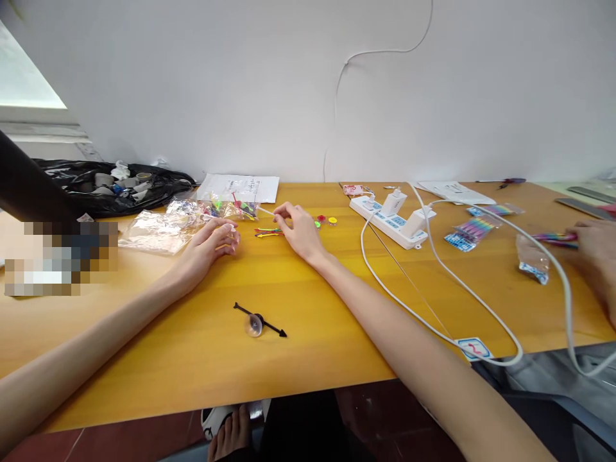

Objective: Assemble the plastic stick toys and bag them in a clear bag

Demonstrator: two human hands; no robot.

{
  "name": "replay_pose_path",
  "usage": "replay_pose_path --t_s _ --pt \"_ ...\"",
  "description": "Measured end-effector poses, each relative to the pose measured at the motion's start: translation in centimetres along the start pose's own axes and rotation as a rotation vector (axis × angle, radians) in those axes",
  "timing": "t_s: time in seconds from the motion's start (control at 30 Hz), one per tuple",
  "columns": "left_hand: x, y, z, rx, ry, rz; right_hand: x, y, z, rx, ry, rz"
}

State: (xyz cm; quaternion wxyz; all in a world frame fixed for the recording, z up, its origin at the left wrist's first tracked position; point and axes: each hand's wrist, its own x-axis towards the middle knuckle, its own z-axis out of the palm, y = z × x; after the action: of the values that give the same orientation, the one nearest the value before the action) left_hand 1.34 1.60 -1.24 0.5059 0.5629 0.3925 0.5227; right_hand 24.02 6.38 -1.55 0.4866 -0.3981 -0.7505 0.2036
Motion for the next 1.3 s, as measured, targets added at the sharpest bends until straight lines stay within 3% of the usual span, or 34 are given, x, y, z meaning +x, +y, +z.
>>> replay_pose_path --t_s 0.13,0.47,0.7,0.93,1.17,1.3 --pt "0.0 0.0 0.0 -0.011 -0.04 0.017 -0.1 0.5 -0.5 -0.268 -0.103 -0.119" --pt "-0.2 0.2 0.1 0.022 -0.097 0.039 -0.2 1.3 -0.3 -0.368 -0.143 -0.173" --pt "-0.5 0.4 0.2 0.073 -0.17 0.062 -0.8 -0.7 -0.4 -0.196 0.034 -0.163" --pt "-0.3 -0.1 -0.2 0.153 -0.269 0.082 -2.9 -4.3 0.9 0.053 -0.212 -0.209" --pt "-0.3 0.0 -0.3 0.229 -0.327 0.07 -3.1 -4.8 1.0 0.064 -0.25 -0.157" --pt "-0.4 0.0 -0.2 0.182 -0.298 0.044 -3.0 -5.0 0.7 0.047 -0.259 -0.133"
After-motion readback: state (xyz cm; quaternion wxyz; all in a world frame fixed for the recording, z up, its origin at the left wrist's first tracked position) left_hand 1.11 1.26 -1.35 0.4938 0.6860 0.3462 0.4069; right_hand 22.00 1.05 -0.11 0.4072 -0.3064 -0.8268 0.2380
